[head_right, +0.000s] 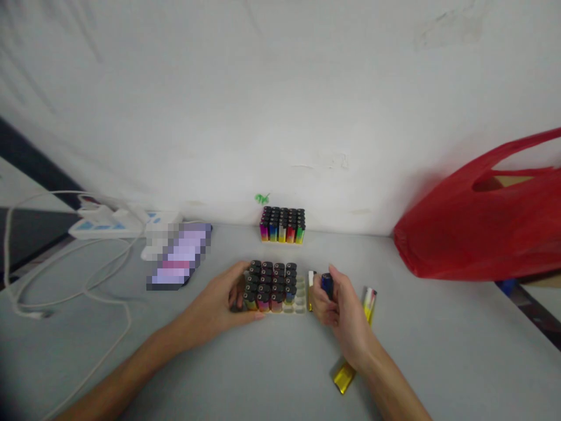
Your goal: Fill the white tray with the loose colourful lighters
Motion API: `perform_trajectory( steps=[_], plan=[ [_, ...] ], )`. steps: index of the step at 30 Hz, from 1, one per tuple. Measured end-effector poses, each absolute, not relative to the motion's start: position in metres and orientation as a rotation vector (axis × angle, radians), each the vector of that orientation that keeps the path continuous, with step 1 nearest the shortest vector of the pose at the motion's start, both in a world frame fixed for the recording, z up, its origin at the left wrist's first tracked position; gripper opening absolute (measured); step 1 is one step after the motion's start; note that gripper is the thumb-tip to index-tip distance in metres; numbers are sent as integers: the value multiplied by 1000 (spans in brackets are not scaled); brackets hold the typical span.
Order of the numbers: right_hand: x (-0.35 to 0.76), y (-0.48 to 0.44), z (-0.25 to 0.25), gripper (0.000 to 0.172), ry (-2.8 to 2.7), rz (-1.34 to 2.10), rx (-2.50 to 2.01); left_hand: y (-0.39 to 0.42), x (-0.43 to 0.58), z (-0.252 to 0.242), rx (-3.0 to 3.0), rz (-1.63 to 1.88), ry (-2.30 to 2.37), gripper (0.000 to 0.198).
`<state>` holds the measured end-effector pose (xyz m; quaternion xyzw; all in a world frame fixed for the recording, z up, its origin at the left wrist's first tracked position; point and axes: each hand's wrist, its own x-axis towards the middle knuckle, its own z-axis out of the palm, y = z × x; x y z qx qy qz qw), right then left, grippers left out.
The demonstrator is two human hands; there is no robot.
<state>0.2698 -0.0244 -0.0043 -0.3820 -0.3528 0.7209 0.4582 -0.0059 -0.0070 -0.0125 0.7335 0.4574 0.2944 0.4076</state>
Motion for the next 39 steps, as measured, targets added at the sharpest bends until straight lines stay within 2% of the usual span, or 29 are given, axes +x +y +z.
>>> perform_trajectory(
  steps=[5,15,30,39],
  plan=[
    [271,-24,-6,63,-877,1758,-952,-6,-5,-11,1854,753,1133,65],
    [271,-24,-6,61,-889,1748,-934,-8,-5,-13,1778,753,1177,78],
    [270,-23,-9,61,-926,1694,-1071,-7,-6,-14,1789,763,1147,70],
    [273,-21,-17,49,-862,1560,-1233,-6,-7,-16,1774,739,1167,70]
  ],
)
